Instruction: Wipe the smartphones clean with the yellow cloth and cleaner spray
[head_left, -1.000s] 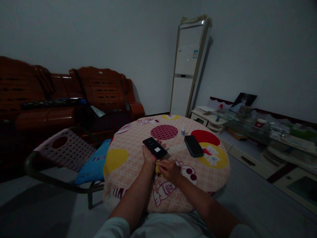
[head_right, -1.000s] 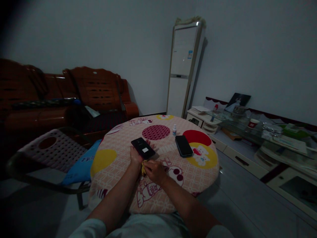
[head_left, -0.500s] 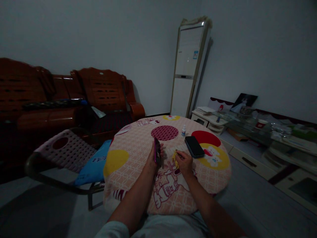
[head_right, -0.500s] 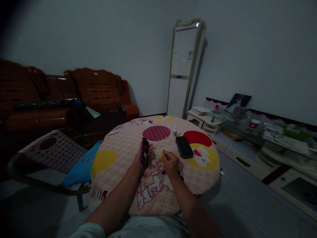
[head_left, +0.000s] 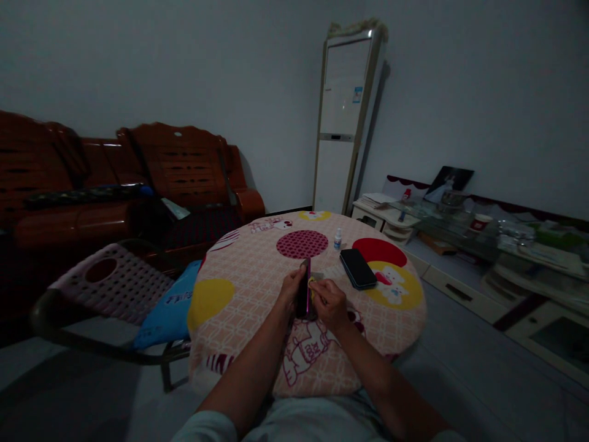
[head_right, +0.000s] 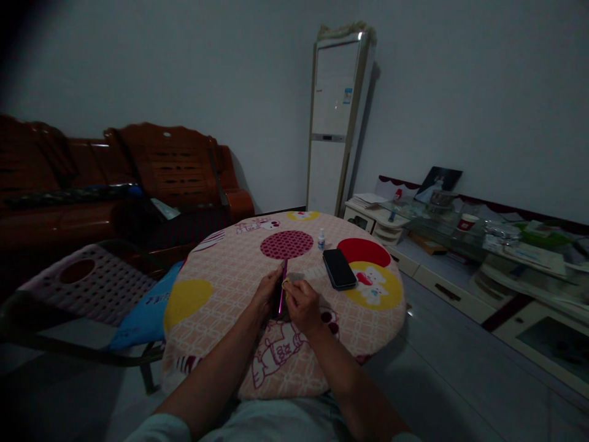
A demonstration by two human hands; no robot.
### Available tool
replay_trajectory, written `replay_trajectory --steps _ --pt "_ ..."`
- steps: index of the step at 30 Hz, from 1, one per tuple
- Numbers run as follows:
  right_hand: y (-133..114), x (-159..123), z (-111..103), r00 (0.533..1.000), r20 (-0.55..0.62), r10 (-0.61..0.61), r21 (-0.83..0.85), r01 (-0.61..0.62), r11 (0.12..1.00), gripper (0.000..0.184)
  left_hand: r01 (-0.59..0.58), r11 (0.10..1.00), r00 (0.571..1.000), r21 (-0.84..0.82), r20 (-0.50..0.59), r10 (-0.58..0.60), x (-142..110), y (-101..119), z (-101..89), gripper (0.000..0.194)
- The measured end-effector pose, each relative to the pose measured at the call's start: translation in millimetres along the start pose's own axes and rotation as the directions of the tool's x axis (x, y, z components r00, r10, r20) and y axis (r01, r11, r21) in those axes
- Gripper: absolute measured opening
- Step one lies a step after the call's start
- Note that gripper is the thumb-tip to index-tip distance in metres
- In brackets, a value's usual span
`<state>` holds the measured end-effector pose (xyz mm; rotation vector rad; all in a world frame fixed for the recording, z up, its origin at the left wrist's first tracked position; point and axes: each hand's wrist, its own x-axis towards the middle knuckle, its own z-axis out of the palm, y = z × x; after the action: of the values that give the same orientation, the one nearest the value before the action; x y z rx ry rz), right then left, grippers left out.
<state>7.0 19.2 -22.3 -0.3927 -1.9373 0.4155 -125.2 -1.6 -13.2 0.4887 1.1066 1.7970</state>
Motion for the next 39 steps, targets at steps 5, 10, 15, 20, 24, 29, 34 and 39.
replay_trajectory --steps 5,10,15,20,24,29,34,39 --pt "4 0 5 1.000 0.003 -0.017 -0.076 0.017 0.997 0.037 -0.024 0.999 1.000 0.037 0.002 0.024 3 -4 -1.3 0.048" --pt "10 3 6 0.999 -0.035 0.028 -0.090 -0.031 0.995 0.039 -0.087 0.991 0.996 0.103 0.005 0.087 4 -7 -0.9 0.048" --pt "7 -1 5 1.000 0.017 -0.016 -0.059 0.017 0.998 0.037 -0.073 0.994 0.997 0.086 -0.013 0.075 7 -8 -3.8 0.046" --pt "10 -1 6 1.000 0.007 0.008 -0.062 -0.008 0.998 0.037 -0.079 0.991 0.997 0.109 -0.010 0.080 8 -9 -4.8 0.046" --pt "12 3 7 0.999 -0.022 0.041 -0.067 -0.042 0.997 0.037 -0.078 0.989 0.997 0.128 0.004 0.078 8 -10 -4.7 0.047" --pt "7 0 3 1.000 0.005 0.007 -0.045 -0.007 0.999 0.034 -0.068 0.990 0.997 0.125 -0.012 0.070 5 -7 -4.0 0.047" --pt "7 4 4 0.999 -0.014 0.044 -0.069 -0.045 0.997 0.034 -0.076 0.988 0.997 0.131 -0.005 0.077 1 -3 -0.7 0.045" --pt "8 3 5 0.999 -0.012 0.041 -0.048 -0.041 0.998 0.034 -0.069 0.989 0.998 0.128 0.018 0.067 2 -4 -1.4 0.045"
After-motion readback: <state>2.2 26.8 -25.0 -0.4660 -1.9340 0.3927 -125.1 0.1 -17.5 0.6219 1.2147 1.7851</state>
